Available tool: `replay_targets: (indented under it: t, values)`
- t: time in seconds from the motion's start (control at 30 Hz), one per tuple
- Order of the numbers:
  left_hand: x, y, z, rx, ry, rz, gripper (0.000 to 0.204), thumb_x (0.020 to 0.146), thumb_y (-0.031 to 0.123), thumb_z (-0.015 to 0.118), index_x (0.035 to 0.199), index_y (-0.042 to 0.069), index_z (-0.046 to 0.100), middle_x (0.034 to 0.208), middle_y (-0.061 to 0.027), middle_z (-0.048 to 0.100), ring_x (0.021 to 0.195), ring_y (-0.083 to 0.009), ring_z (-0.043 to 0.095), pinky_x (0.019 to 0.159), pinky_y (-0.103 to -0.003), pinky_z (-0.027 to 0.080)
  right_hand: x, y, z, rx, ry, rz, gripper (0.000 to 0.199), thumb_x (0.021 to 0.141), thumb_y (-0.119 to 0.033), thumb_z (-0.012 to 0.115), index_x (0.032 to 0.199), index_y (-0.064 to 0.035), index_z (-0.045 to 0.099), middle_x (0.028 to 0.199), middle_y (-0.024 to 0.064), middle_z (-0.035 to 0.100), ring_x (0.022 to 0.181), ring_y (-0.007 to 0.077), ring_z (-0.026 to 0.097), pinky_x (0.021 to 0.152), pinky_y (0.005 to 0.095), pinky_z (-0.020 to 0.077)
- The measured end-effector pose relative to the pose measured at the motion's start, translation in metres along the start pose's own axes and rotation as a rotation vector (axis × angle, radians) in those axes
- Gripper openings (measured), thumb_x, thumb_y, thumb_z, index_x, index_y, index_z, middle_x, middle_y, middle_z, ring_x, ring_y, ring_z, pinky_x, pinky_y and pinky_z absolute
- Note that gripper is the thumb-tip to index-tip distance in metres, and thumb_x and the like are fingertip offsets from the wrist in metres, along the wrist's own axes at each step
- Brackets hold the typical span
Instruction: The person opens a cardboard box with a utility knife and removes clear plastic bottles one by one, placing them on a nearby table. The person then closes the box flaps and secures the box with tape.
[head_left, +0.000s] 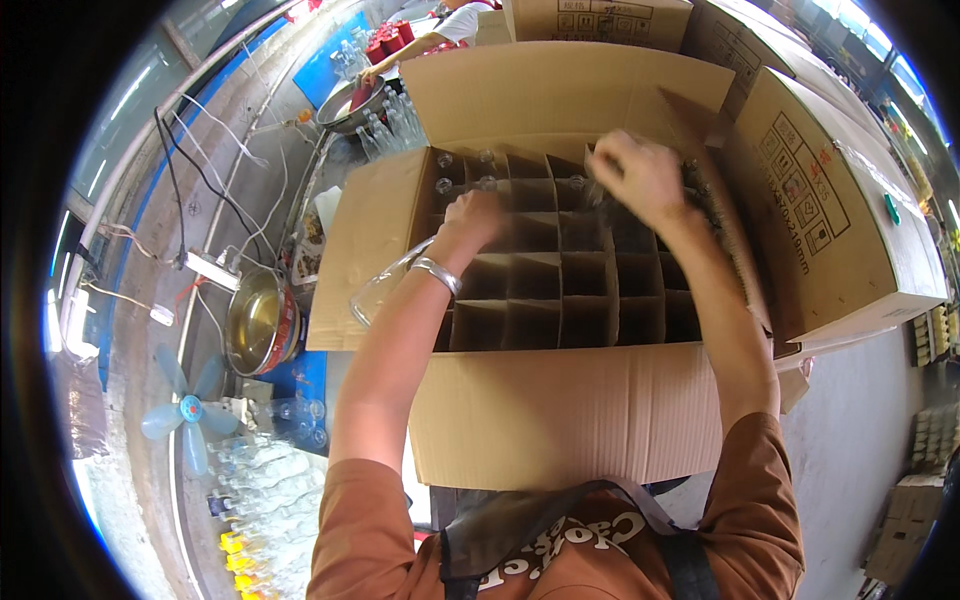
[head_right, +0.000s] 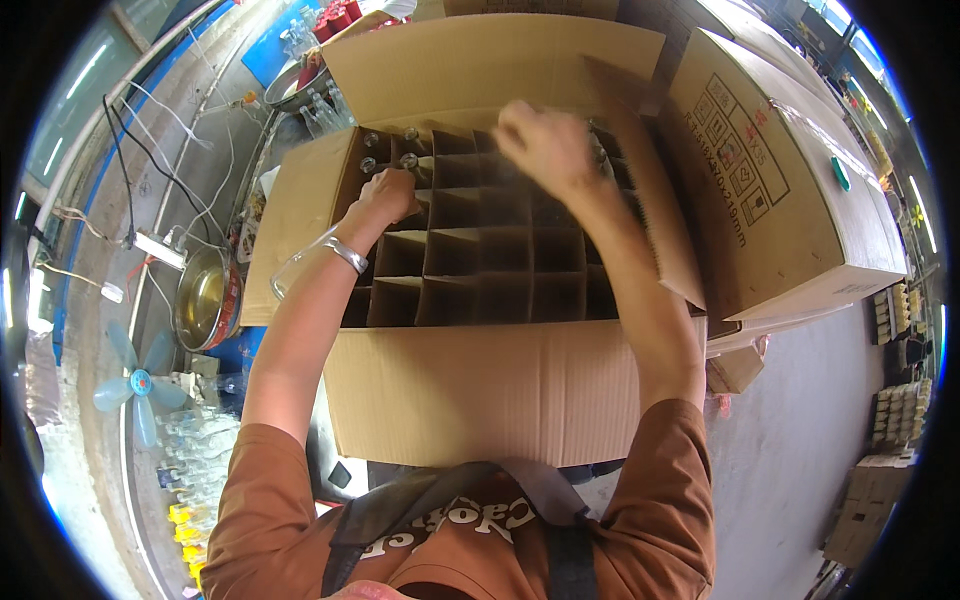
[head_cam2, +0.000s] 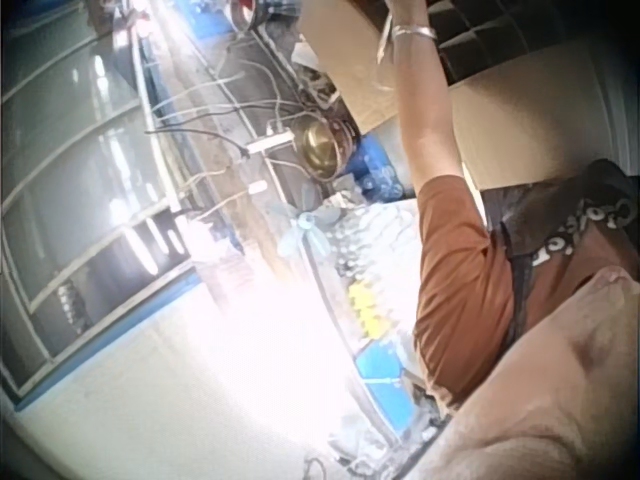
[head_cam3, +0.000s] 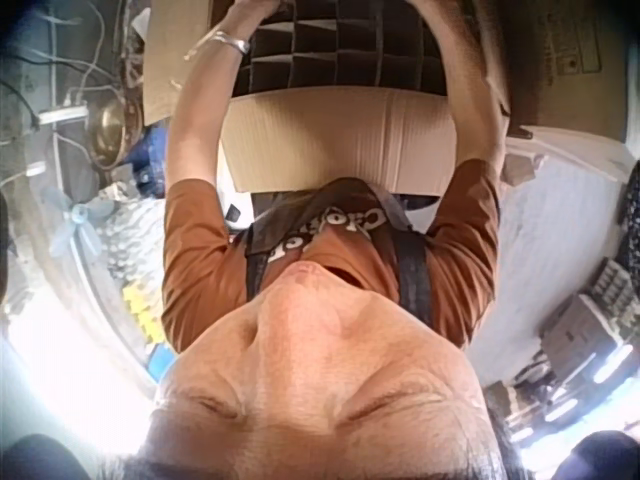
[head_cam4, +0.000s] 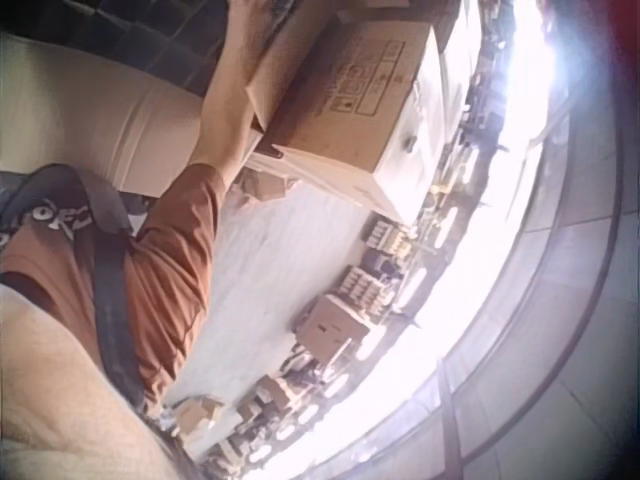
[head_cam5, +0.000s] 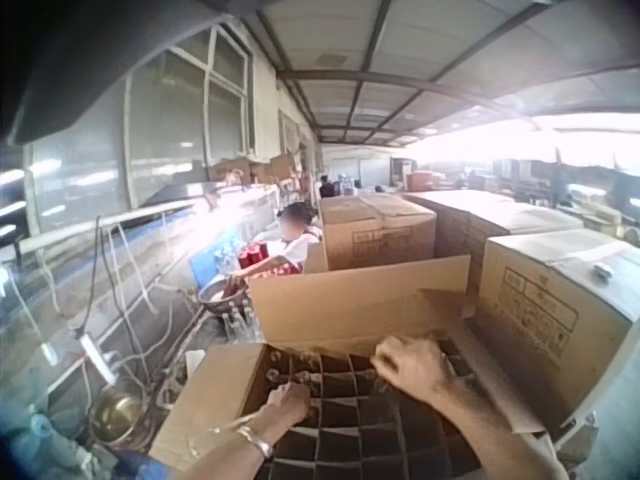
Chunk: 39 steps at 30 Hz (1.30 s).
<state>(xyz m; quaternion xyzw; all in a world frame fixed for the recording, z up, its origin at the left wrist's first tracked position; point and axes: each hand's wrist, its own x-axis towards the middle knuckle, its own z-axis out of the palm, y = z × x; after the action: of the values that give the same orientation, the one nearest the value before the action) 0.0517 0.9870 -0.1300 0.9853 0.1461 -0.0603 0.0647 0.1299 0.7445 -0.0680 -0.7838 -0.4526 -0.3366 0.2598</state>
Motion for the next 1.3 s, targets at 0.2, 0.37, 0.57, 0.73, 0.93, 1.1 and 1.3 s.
replay_targets:
  t: [0.2,0.37,0.57,0.73,0.93,1.1,1.3]
  values:
    - [-0.015,-0.03,-0.042,0.054,0.141,0.057,0.033,0.079,0.033,0.075,0.097,0.005,0.073,0.101,-0.0181,0.071,0.098,-0.0329,0.068,0.086,-0.043,0.054,0.075,0.007,-0.088,0.21,-0.141,0.323,0.036,0.09,-0.023,0.069,0.121,-0.0071,0.065,0.084,0.0042,0.071,0.064,0.0085,0.063,0.059,0.0249,0.0508]
    - [-0.102,-0.051,-0.157,-0.376,0.477,0.079,0.035,0.085,0.033,0.072,0.107,0.006,0.071,0.088,-0.015,0.074,0.075,-0.025,0.073,0.07,-0.035,0.056,0.021,0.039,0.009,0.576,-0.947,0.672,0.062,0.084,-0.021,0.072,0.138,0.0021,0.051,0.071,0.0064,0.066,0.056,0.0103,0.059,0.049,0.0245,0.0445]
    - [-0.225,-0.127,-0.199,-0.742,0.935,0.005,0.032,0.088,0.03,0.075,0.107,0.006,0.07,0.059,0.0035,0.056,0.051,-0.0025,0.052,0.048,-0.018,0.037,0.007,0.055,0.087,0.291,-1.012,0.57,0.048,0.079,-0.021,0.074,0.114,0.0092,0.059,0.06,0.0102,0.061,0.047,0.0164,0.056,0.042,0.0324,0.0413]
    - [-0.306,-0.178,-0.171,-0.759,1.192,-0.267,0.027,0.088,0.025,0.075,0.108,0.007,0.07,0.065,0.0012,0.062,0.055,-0.0038,0.058,0.051,-0.017,0.042,-0.007,0.051,0.116,0.17,-0.959,0.527,0.044,0.075,-0.026,0.077,0.103,0.0058,0.063,0.07,0.0133,0.063,0.045,0.0184,0.056,0.042,0.0354,0.0423]
    - [-0.351,-0.264,-0.043,-0.563,1.146,-0.678,0.029,0.086,0.021,0.075,0.108,0.006,0.066,0.073,-0.0052,0.067,0.056,-0.0101,0.06,0.056,-0.026,0.049,0.038,-0.006,0.063,0.006,-0.895,0.334,0.036,0.077,-0.025,0.072,0.102,0.0009,0.069,0.089,0.0231,0.069,0.088,0.0358,0.068,0.078,0.0411,0.0516]
    - [-0.372,-0.335,0.095,-0.61,0.961,-0.961,0.028,0.087,0.02,0.072,0.109,0.005,0.063,0.082,-0.0163,0.069,0.066,-0.0265,0.066,0.063,-0.037,0.051,0.136,-0.122,0.024,-0.255,-0.757,0.039,0.034,0.082,-0.023,0.072,0.109,-0.0034,0.068,0.09,0.0206,0.069,0.085,0.0331,0.068,0.077,0.04,0.0513]
    - [-0.352,-0.386,0.2,-0.652,0.99,-1.176,0.027,0.087,0.018,0.071,0.109,0.005,0.063,0.081,-0.0197,0.068,0.074,-0.037,0.067,0.07,-0.043,0.051,0.23,-0.209,0.024,0.23,-0.563,0.08,0.034,0.097,-0.021,0.059,0.128,-0.0077,0.059,0.103,0.0093,0.068,0.089,0.0149,0.064,0.075,0.0269,0.0514]
